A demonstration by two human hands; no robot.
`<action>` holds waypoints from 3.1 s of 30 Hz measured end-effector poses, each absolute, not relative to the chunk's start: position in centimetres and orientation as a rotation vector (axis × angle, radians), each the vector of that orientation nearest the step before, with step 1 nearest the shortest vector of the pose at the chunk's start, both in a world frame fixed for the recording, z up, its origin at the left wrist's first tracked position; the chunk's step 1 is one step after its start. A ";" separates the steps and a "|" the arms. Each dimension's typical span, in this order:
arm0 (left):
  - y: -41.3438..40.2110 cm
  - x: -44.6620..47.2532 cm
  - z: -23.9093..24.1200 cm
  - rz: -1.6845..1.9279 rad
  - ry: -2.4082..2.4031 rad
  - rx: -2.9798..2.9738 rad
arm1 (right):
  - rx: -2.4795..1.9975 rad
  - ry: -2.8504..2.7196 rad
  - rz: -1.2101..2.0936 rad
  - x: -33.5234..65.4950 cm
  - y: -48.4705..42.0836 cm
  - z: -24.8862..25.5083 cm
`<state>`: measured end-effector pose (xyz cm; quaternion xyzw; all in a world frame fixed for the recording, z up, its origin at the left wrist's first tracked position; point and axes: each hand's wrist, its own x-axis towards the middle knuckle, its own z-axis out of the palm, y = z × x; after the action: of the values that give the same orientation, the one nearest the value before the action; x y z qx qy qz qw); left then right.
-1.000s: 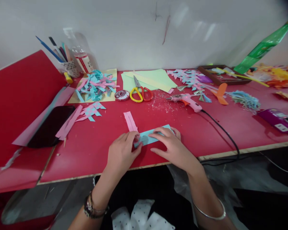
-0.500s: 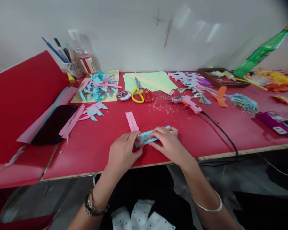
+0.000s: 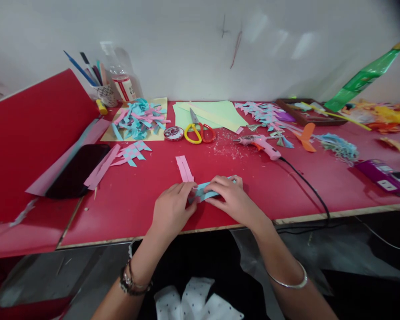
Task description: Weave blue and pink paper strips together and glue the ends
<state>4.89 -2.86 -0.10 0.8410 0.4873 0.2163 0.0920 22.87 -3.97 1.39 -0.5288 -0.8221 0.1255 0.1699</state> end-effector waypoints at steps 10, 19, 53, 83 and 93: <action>-2.8 4.9 -0.1 0.640 1.420 2.457 | -1.500 -2.161 0.446 23.8 -4.0 2.3; -3.0 4.9 0.0 0.643 1.445 2.440 | -2.013 -1.926 -0.022 23.3 -7.0 1.5; -3.0 5.0 0.1 0.674 1.425 2.447 | -1.484 -1.202 0.560 23.7 -5.7 0.3; -3.0 5.0 0.1 0.645 1.375 2.502 | -1.265 -1.459 0.159 21.2 -7.0 1.9; -3.4 5.7 0.7 0.709 1.471 2.569 | -1.129 -1.705 0.393 19.1 -6.2 4.0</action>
<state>5.75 -3.36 0.69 0.8430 0.4825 0.2328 0.0486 19.09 -6.21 3.95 -0.4678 -0.7067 0.1630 0.5052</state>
